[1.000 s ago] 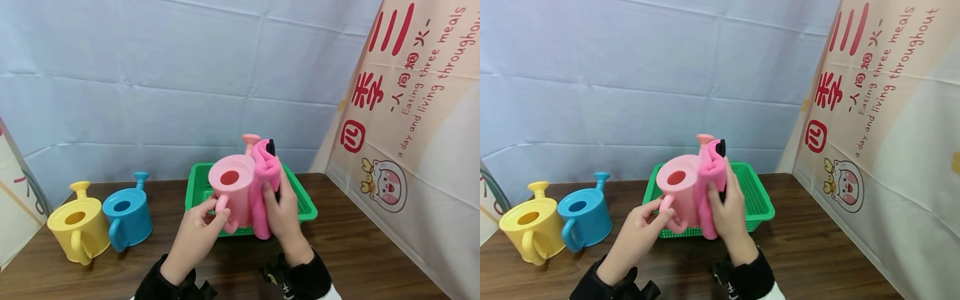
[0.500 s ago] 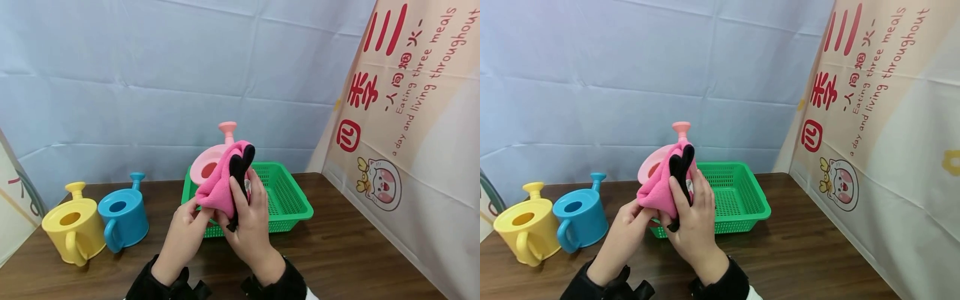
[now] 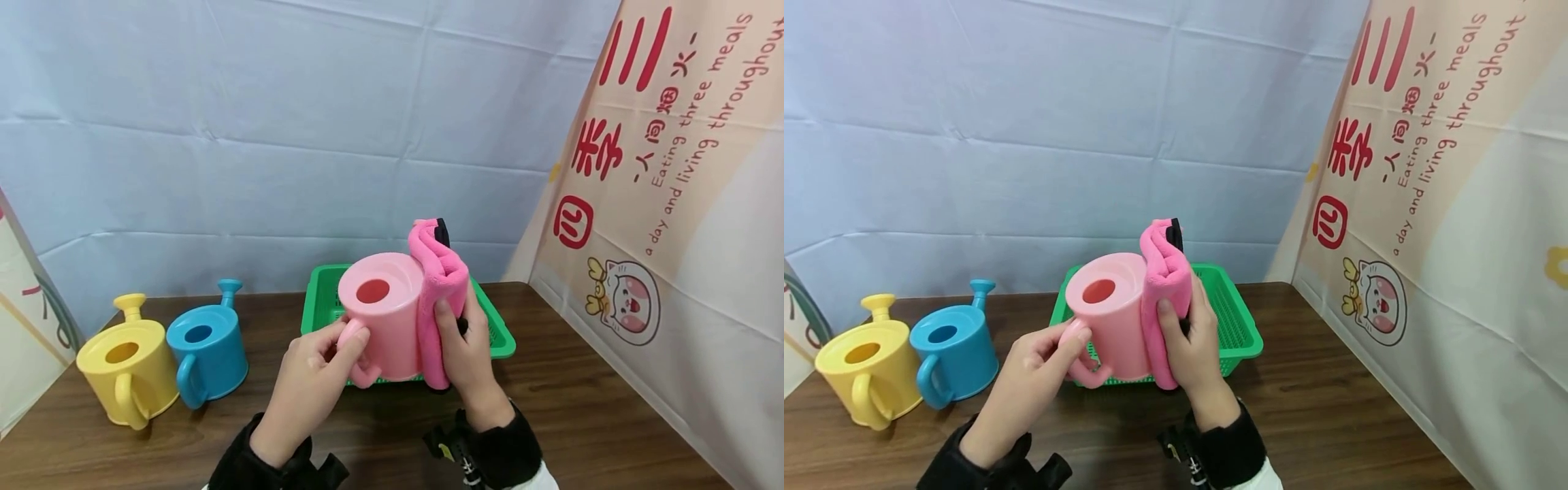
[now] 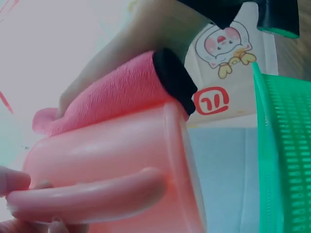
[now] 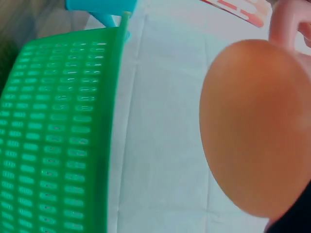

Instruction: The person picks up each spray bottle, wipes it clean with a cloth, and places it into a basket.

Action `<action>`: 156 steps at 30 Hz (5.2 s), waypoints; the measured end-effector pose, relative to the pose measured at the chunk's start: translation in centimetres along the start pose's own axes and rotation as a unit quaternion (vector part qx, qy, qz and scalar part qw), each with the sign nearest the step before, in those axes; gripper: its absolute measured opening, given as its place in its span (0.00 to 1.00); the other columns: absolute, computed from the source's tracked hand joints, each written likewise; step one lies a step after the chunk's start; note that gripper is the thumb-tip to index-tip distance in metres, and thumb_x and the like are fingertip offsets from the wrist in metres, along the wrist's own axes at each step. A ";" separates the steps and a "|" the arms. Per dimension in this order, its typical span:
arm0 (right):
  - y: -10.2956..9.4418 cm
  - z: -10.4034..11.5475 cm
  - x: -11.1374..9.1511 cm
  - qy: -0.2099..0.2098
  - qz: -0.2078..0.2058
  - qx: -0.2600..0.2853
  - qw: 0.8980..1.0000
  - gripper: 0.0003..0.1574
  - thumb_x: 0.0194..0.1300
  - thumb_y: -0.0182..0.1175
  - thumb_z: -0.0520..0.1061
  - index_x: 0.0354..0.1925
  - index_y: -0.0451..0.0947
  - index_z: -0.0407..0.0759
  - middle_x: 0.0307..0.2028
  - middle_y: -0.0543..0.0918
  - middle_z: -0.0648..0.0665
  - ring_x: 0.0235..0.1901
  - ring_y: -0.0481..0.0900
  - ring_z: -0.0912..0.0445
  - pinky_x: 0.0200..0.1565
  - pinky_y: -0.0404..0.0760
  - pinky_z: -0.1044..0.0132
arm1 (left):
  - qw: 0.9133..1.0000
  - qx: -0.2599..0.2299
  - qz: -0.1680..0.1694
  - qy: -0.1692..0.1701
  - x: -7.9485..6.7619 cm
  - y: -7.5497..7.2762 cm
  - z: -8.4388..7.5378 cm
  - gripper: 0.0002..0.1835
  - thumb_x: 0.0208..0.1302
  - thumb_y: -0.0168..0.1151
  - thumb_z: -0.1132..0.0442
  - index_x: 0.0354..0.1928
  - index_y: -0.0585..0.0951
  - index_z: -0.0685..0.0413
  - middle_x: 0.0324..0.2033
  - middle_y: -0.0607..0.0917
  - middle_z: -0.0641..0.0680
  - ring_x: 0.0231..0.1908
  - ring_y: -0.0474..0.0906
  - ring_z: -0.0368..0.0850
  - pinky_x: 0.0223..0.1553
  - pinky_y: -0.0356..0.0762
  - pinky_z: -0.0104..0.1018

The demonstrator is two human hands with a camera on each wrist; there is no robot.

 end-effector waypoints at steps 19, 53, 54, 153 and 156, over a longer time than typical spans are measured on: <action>4.9 2.0 -1.8 -0.282 -0.052 -0.325 0.901 0.28 0.60 0.46 0.53 0.56 0.62 0.42 0.55 0.57 0.28 0.53 0.57 0.37 0.45 0.60 0.45 | 0.998 -0.059 -0.001 -0.027 0.9 0.0 1.7 0.15 0.62 0.43 0.49 0.29 0.72 0.51 0.20 0.75 0.52 0.26 0.72 0.46 0.29 0.73 0.40; 2.9 -0.3 -1.0 -0.181 -0.082 -0.260 0.945 0.34 0.59 0.46 0.57 0.58 0.58 0.40 0.57 0.58 0.35 0.53 0.60 0.45 0.45 0.66 0.51 | 0.999 -0.035 0.013 -0.017 0.5 0.5 1.1 0.19 0.60 0.41 0.43 0.32 0.73 0.50 0.17 0.79 0.50 0.23 0.76 0.42 0.27 0.74 0.36; 3.3 0.1 -1.1 -0.200 -0.084 -0.281 0.935 0.34 0.59 0.46 0.57 0.58 0.58 0.40 0.57 0.58 0.33 0.54 0.59 0.43 0.45 0.65 0.49 | 0.999 -0.034 0.012 -0.016 0.5 0.5 1.2 0.19 0.60 0.41 0.43 0.33 0.73 0.50 0.17 0.78 0.50 0.23 0.76 0.43 0.27 0.74 0.36; 5.6 -1.2 -2.6 -0.279 -0.081 -0.255 0.922 0.34 0.58 0.50 0.55 0.59 0.57 0.44 0.54 0.56 0.26 0.52 0.57 0.35 0.44 0.65 0.48 | 0.997 -0.036 -0.063 0.024 0.3 -1.6 0.3 0.14 0.61 0.44 0.50 0.41 0.73 0.48 0.23 0.77 0.49 0.25 0.75 0.41 0.29 0.75 0.35; 5.5 -1.7 -2.4 -0.279 -0.071 -0.235 0.928 0.35 0.57 0.52 0.54 0.59 0.57 0.43 0.54 0.56 0.26 0.52 0.57 0.36 0.45 0.66 0.49 | 0.997 -0.009 -0.070 0.031 0.3 -1.8 0.1 0.13 0.62 0.44 0.50 0.43 0.72 0.47 0.23 0.78 0.47 0.25 0.75 0.40 0.29 0.75 0.34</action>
Point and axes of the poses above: each hand's wrist, its own x-axis towards the middle knuckle, its own y-axis out of the palm, z = x × y, the point moved 3 cm from there along x, towards the middle knuckle
